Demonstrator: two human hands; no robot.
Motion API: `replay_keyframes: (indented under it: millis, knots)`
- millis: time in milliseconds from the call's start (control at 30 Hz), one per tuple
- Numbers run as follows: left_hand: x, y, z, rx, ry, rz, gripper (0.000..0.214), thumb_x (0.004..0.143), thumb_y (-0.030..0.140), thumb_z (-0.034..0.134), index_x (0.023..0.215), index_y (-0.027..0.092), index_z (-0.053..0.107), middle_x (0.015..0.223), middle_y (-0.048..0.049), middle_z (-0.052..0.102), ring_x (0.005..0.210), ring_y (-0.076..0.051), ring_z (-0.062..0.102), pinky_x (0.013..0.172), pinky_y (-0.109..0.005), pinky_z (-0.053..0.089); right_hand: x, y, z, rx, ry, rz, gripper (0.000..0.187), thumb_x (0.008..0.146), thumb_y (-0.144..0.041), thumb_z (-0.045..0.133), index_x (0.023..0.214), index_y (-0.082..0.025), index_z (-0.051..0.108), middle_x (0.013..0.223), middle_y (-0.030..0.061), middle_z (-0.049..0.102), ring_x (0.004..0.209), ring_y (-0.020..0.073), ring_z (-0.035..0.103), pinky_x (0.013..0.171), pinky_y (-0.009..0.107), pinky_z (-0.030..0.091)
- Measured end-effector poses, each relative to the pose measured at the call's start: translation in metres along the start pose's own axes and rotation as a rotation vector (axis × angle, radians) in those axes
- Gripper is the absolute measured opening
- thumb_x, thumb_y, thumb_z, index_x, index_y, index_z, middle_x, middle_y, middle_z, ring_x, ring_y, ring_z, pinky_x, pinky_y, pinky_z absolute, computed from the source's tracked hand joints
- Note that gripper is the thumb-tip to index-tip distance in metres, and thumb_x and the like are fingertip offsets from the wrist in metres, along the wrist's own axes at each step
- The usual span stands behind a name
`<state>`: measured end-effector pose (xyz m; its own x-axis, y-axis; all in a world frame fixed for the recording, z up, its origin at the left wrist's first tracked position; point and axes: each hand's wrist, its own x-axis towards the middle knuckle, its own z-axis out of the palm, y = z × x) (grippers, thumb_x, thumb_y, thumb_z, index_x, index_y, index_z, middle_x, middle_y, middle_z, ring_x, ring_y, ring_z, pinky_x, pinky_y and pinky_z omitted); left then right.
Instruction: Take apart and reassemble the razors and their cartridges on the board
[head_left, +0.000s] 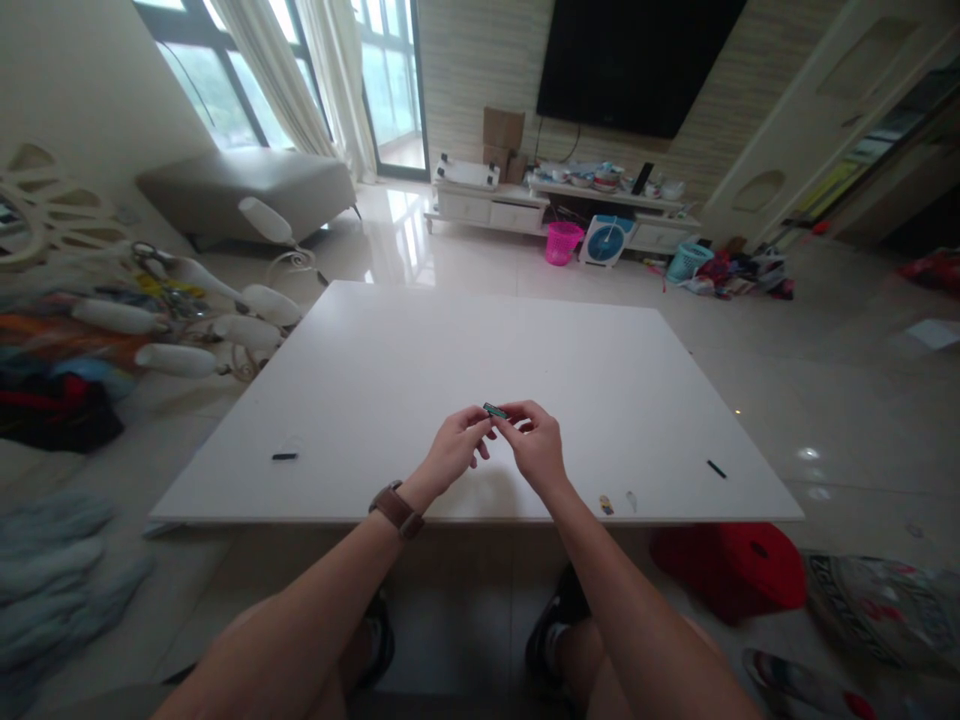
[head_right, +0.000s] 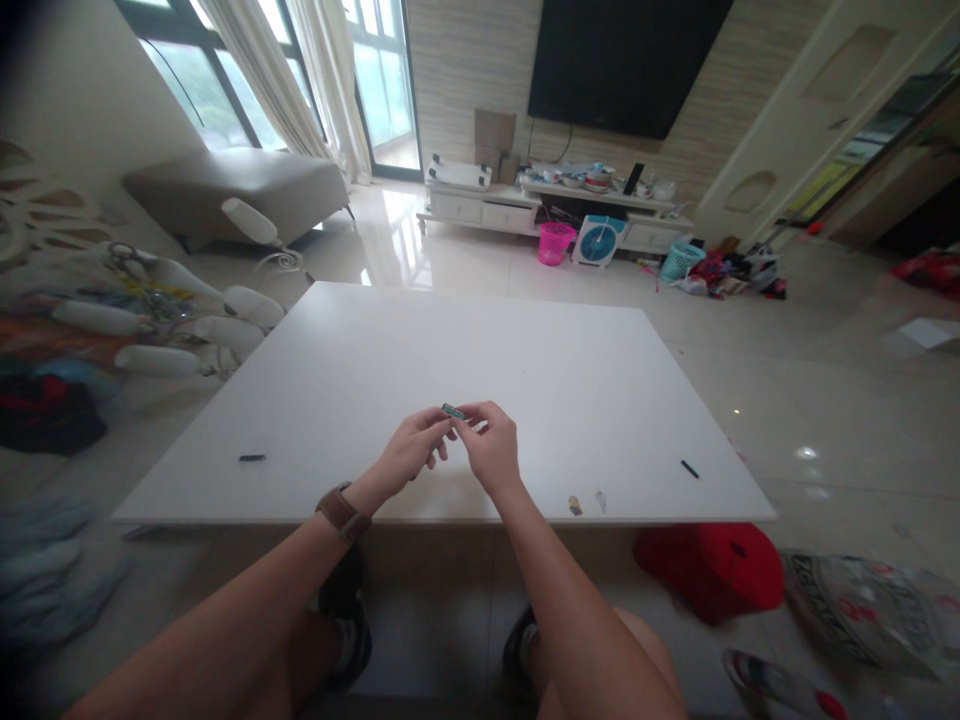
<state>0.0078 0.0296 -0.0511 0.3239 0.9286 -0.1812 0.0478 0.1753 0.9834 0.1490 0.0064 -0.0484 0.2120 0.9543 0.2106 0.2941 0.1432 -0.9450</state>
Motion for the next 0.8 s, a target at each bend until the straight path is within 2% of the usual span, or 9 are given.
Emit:
replay_keyframes:
  millis: [300,567,800]
  knots:
    - [-0.0026,0.001,-0.0004,-0.033,-0.016,-0.01,0.022,0.084,0.033,0.058,0.095,0.015,0.065,0.08,-0.0023,0.06,0.05,-0.008,0.056,0.036,-0.017,0.038,-0.0026,-0.002,0.0008,0.039,0.031,-0.035,0.01,0.08,-0.032,0.074,0.086,-0.025,0.078,0.085,0.0034,0.072,0.078,0.0182,0.064,0.063,0.029,0.043]
    - [-0.0017,0.0008,-0.0013,-0.042,-0.045,-0.026,0.023,0.083,0.034,0.059,0.096,0.016,0.066,0.08,-0.0016,0.061,0.049,-0.007,0.055,0.037,-0.017,0.037,0.0008,0.0034,0.0024,0.109,0.035,0.05,0.013,0.076,-0.032,0.077,0.085,-0.023,0.078,0.084,0.0031,0.074,0.078,0.0187,0.065,0.064,0.03,0.044]
    - [-0.0031,0.0021,-0.0014,-0.05,-0.089,-0.078,0.019,0.083,0.032,0.057,0.09,0.016,0.065,0.076,-0.0012,0.061,0.048,-0.008,0.054,0.036,-0.017,0.035,-0.0014,0.0018,0.002,0.09,0.044,-0.027,0.009,0.078,-0.032,0.076,0.079,-0.024,0.076,0.082,0.0028,0.073,0.08,0.0197,0.066,0.068,0.031,0.045]
